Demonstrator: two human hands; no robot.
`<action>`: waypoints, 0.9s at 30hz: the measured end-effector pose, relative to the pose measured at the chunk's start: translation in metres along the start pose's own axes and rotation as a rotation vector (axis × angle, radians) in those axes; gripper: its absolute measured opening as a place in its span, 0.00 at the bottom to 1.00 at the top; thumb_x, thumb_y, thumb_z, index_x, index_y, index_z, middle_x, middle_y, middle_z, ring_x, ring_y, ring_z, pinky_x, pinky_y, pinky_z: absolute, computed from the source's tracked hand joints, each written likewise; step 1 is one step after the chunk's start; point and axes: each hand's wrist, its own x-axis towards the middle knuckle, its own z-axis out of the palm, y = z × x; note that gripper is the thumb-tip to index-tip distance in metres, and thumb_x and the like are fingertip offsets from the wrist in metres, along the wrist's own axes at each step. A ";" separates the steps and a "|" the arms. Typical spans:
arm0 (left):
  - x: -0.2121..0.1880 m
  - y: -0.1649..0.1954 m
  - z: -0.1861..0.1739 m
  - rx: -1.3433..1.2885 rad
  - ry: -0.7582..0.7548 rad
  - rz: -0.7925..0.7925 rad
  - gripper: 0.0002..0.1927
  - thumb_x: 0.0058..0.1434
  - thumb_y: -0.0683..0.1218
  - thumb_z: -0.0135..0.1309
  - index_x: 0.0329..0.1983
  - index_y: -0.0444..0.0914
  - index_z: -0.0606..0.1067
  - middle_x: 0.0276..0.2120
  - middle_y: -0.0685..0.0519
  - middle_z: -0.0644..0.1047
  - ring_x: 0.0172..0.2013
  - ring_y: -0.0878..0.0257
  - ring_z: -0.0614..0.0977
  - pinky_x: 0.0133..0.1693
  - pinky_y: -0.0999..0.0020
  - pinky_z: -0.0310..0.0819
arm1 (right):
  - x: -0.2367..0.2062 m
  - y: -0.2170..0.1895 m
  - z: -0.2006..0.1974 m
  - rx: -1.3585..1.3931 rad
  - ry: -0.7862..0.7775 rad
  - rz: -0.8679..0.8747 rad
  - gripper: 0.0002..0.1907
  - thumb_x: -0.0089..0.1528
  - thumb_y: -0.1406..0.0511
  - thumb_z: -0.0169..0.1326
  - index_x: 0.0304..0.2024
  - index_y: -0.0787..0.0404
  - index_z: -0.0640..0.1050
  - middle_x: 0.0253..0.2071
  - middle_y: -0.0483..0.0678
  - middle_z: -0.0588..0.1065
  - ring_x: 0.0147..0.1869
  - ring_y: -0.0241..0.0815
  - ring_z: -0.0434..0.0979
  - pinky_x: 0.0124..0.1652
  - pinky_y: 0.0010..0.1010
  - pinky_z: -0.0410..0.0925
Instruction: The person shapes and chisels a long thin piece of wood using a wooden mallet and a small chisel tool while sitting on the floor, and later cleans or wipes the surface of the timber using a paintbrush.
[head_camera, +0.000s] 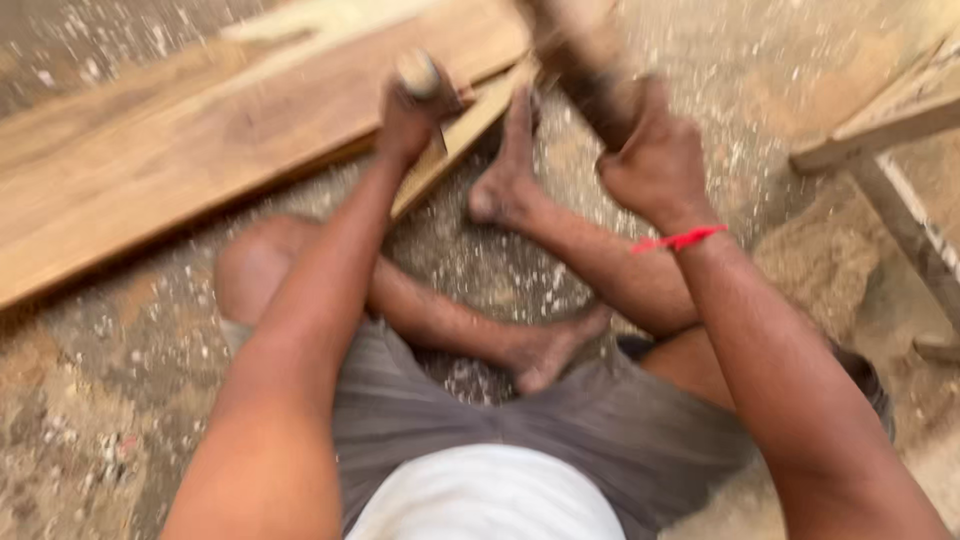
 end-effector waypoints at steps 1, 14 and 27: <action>0.000 0.001 0.001 -0.048 0.060 -0.041 0.14 0.58 0.51 0.66 0.40 0.38 0.79 0.40 0.51 0.85 0.45 0.58 0.88 0.47 0.58 0.86 | -0.003 0.001 -0.001 0.064 0.019 0.011 0.29 0.54 0.71 0.61 0.55 0.64 0.64 0.36 0.59 0.77 0.37 0.58 0.82 0.37 0.45 0.77; 0.017 0.016 0.005 0.320 0.018 -0.052 0.15 0.59 0.53 0.68 0.36 0.39 0.78 0.37 0.53 0.84 0.43 0.60 0.87 0.51 0.55 0.85 | 0.036 -0.007 -0.021 0.007 0.482 -0.299 0.19 0.62 0.67 0.52 0.54 0.60 0.66 0.35 0.55 0.78 0.35 0.54 0.82 0.37 0.41 0.79; 0.012 -0.005 0.006 0.498 -0.054 0.148 0.16 0.59 0.48 0.67 0.47 0.38 0.79 0.44 0.47 0.84 0.45 0.58 0.86 0.50 0.55 0.84 | 0.012 -0.017 -0.043 0.309 0.277 -0.067 0.26 0.56 0.70 0.59 0.55 0.67 0.67 0.40 0.55 0.78 0.38 0.55 0.82 0.40 0.43 0.78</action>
